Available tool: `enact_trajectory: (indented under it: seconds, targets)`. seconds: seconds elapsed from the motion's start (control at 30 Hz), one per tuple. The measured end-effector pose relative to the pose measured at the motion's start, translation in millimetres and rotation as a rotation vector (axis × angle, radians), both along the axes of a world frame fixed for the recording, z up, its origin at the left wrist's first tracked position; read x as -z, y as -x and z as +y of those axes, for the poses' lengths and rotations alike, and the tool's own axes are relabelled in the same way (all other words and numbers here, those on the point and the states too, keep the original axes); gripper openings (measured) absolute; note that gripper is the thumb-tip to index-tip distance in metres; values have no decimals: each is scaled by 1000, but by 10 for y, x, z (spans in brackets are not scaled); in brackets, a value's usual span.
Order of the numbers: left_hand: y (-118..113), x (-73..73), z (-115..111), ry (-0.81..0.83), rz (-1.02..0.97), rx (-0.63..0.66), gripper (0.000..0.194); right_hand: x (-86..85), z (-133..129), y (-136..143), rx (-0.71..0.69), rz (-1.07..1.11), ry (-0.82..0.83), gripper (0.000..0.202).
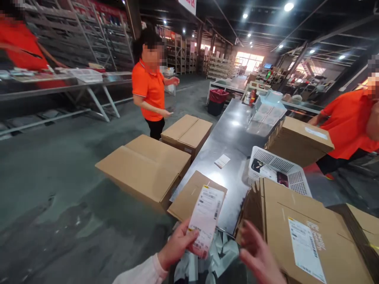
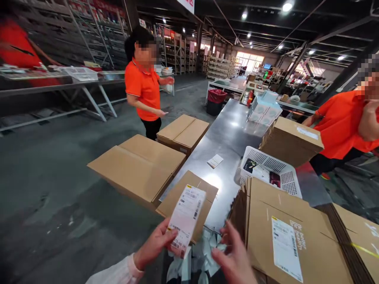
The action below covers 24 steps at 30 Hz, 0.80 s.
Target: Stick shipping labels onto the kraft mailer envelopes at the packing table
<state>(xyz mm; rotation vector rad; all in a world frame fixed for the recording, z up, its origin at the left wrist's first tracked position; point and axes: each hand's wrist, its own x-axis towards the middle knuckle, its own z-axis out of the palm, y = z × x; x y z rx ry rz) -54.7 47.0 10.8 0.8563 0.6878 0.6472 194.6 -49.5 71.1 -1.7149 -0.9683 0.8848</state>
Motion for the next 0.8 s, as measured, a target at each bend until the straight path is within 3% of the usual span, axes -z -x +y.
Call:
enact_trajectory:
  seconds: [0.03, 0.1, 0.2, 0.27, 0.33, 0.47, 0.63, 0.8]
  targets:
    - [-17, 0, -27, -68, 21, 18, 58, 159, 141, 364, -92, 122, 1, 76]
    - [-12, 12, -13, -181, 65, -24, 56, 442, 356, 948, -84, 236, -10, 59]
    - [67, 76, 119, -151, 120, -212, 57, 683, 534, 1320, -215, 243, 14, 52]
    - [120, 144, 202, -96, 170, -271, 54, 717, 635, 1290, -290, 223, 11, 54]
    - [142, 229, 234, -71, 217, -241, 52, 695, 756, 1171, -304, 155, 13, 55]
    - [111, 461, 168, -5, 220, -213, 49, 724, 941, 1017, -419, -69, 87, 38]
    - [87, 778, 88, -41, 254, -213, 48, 987, 896, 1040, -374, -88, 173, 44]
    - [66, 910, 131, -27, 317, -306, 46, 1047, 847, 1111, -356, -336, 137, 36]
